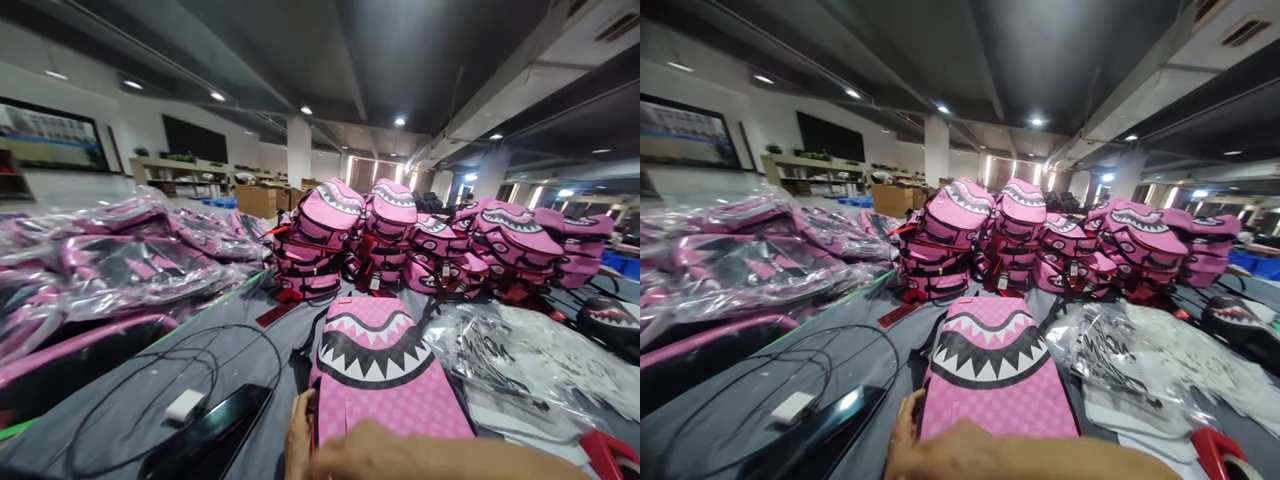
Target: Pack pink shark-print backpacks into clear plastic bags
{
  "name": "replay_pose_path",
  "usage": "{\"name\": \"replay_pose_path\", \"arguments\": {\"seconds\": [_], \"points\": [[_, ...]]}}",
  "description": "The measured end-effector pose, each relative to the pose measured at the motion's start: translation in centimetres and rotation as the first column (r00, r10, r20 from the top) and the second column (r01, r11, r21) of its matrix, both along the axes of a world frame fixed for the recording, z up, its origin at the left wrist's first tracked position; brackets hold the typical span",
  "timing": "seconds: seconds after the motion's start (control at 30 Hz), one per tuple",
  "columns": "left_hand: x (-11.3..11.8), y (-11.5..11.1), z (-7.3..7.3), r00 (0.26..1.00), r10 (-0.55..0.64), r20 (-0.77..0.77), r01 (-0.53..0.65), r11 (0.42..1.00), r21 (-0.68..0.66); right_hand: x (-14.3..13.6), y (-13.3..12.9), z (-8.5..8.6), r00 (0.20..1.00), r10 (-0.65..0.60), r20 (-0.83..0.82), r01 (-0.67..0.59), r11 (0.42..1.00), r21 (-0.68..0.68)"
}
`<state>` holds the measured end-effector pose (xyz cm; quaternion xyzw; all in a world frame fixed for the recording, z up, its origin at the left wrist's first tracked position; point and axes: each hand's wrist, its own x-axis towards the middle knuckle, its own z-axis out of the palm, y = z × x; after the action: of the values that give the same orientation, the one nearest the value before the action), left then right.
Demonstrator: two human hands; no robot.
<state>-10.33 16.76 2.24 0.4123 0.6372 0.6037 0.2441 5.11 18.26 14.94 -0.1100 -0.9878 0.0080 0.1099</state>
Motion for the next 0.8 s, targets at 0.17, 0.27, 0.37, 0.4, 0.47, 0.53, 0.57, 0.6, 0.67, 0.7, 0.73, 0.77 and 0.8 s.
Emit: {"name": "replay_pose_path", "arguments": {"seconds": [0.17,0.27,0.37,0.4,0.47,0.53,0.57,0.6,0.67,0.7,0.73,0.77,0.8], "points": [[-3.3,0.0,2.6,0.87,-0.287,-0.402,0.254,0.958,-0.133,-4.5,7.7,1.8,0.981,0.065,0.185,-0.112,0.96,0.258],[-6.6,-0.9,4.4,0.718,-0.415,-0.559,0.367,0.908,-0.203,-6.1,10.0,1.5,0.935,0.218,0.28,-0.308,0.89,0.336],[-8.3,-1.7,4.7,0.768,-0.513,-0.383,0.445,0.858,-0.257,-7.2,9.6,1.0,0.916,0.308,0.258,-0.391,0.83,0.397],[-8.3,-1.9,4.6,0.803,-0.536,-0.261,0.472,0.839,-0.27,-7.5,9.2,0.9,0.914,0.323,0.247,-0.4,0.822,0.406],[-7.5,-2.0,4.3,0.841,-0.54,0.021,0.527,0.811,-0.256,-7.9,8.5,0.8,0.92,0.317,0.231,-0.387,0.827,0.407],[-6.4,-1.7,4.4,0.824,-0.509,0.249,0.557,0.809,-0.189,-7.9,8.2,0.8,0.932,0.285,0.223,-0.354,0.85,0.39],[-6.0,-1.6,4.7,0.813,-0.501,0.297,0.56,0.812,-0.166,-7.8,8.1,0.9,0.936,0.271,0.223,-0.338,0.864,0.373],[-5.9,-1.6,5.3,0.82,-0.497,0.282,0.551,0.819,-0.161,-7.6,8.2,1.0,0.936,0.265,0.232,-0.335,0.874,0.351],[-6.3,-2.2,6.7,0.852,-0.52,0.053,0.52,0.832,-0.193,-7.0,8.4,1.3,0.925,0.276,0.262,-0.35,0.887,0.301],[-6.7,-3.0,7.4,0.837,-0.531,-0.13,0.5,0.839,-0.215,-6.7,8.6,1.4,0.917,0.282,0.282,-0.361,0.889,0.282],[-7.1,-4.1,7.9,0.788,-0.531,-0.312,0.481,0.847,-0.227,-6.5,8.8,1.5,0.91,0.284,0.302,-0.368,0.889,0.273],[-7.3,-5.6,8.2,0.715,-0.523,-0.464,0.47,0.851,-0.235,-6.4,9.0,1.6,0.905,0.282,0.318,-0.372,0.888,0.271],[-7.2,-7.4,8.3,0.632,-0.527,-0.568,0.481,0.842,-0.245,-6.5,9.3,1.6,0.906,0.272,0.325,-0.366,0.89,0.274]]}}
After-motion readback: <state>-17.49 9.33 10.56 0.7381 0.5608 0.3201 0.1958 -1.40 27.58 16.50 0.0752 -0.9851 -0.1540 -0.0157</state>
